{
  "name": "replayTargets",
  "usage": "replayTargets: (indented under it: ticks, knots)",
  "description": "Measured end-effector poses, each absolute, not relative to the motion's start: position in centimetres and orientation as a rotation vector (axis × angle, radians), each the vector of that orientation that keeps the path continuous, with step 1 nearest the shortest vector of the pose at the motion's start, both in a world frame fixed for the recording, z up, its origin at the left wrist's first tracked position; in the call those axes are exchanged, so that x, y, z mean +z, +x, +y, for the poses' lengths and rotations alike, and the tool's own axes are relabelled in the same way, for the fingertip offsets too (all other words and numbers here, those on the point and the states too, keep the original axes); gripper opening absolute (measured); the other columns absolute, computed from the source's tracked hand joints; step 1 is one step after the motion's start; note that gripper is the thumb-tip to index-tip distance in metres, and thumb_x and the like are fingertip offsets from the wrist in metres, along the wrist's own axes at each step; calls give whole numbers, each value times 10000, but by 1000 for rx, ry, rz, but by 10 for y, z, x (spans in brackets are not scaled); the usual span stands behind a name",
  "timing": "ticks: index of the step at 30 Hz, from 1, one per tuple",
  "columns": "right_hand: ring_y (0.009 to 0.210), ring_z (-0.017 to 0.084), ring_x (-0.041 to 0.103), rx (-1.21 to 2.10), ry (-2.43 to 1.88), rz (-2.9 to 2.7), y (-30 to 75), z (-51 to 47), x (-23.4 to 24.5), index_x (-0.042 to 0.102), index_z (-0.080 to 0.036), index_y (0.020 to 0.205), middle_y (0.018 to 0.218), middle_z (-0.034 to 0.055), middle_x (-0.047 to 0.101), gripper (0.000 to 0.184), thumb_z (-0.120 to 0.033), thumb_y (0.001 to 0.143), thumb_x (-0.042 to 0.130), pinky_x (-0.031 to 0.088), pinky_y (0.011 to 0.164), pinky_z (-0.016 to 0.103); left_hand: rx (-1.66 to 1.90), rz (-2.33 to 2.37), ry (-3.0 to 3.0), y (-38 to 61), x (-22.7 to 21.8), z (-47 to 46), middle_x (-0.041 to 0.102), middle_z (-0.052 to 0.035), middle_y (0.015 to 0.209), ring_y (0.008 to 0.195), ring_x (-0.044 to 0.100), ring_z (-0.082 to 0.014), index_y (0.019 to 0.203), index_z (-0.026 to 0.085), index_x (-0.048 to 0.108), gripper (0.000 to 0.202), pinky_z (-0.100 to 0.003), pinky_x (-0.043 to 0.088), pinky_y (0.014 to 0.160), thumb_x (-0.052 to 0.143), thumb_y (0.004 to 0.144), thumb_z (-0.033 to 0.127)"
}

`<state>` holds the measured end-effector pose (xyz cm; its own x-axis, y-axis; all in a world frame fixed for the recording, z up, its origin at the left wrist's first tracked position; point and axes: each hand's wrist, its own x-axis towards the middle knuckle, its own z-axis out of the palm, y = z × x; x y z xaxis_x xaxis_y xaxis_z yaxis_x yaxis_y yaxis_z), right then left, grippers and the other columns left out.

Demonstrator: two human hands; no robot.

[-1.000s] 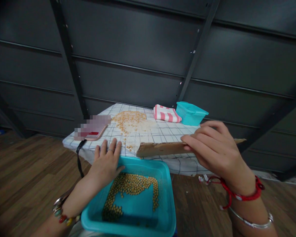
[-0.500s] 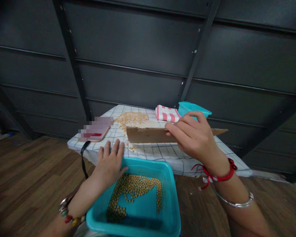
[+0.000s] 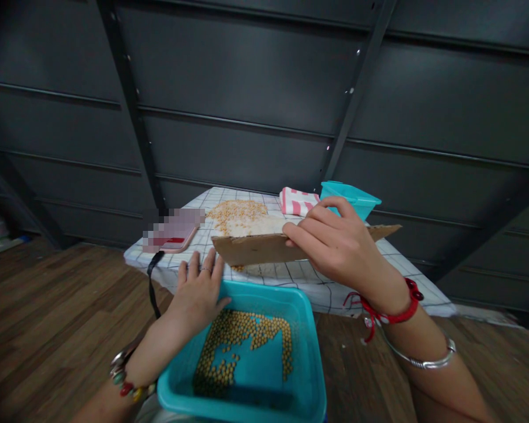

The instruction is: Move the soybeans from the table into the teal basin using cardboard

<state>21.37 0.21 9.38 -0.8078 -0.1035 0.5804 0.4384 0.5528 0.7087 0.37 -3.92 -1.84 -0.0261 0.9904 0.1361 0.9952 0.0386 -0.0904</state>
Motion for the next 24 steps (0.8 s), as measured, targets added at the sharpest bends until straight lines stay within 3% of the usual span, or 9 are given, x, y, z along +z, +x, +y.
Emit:
replayTargets:
  ticks: [6,24]
  knots:
    - [602,125,500,-1236,-245,-2210,213,-2,96,550,-194,844,628,-7,601,44,-157,826,535,419,705,319,-53,-2149,-2105,3,-15,-40,260,-215,1455,1308,202,-448,1371,70,275,739,-599,239,1038,563,727,291]
    - [606,142,518,-1148,-290,-2244,220,-8,94,531,-214,879,643,-12,602,129,-110,804,539,430,697,344,-66,-2161,-2123,0,-16,-38,235,-206,1465,1317,176,-442,1361,78,299,705,-602,223,1044,555,738,285]
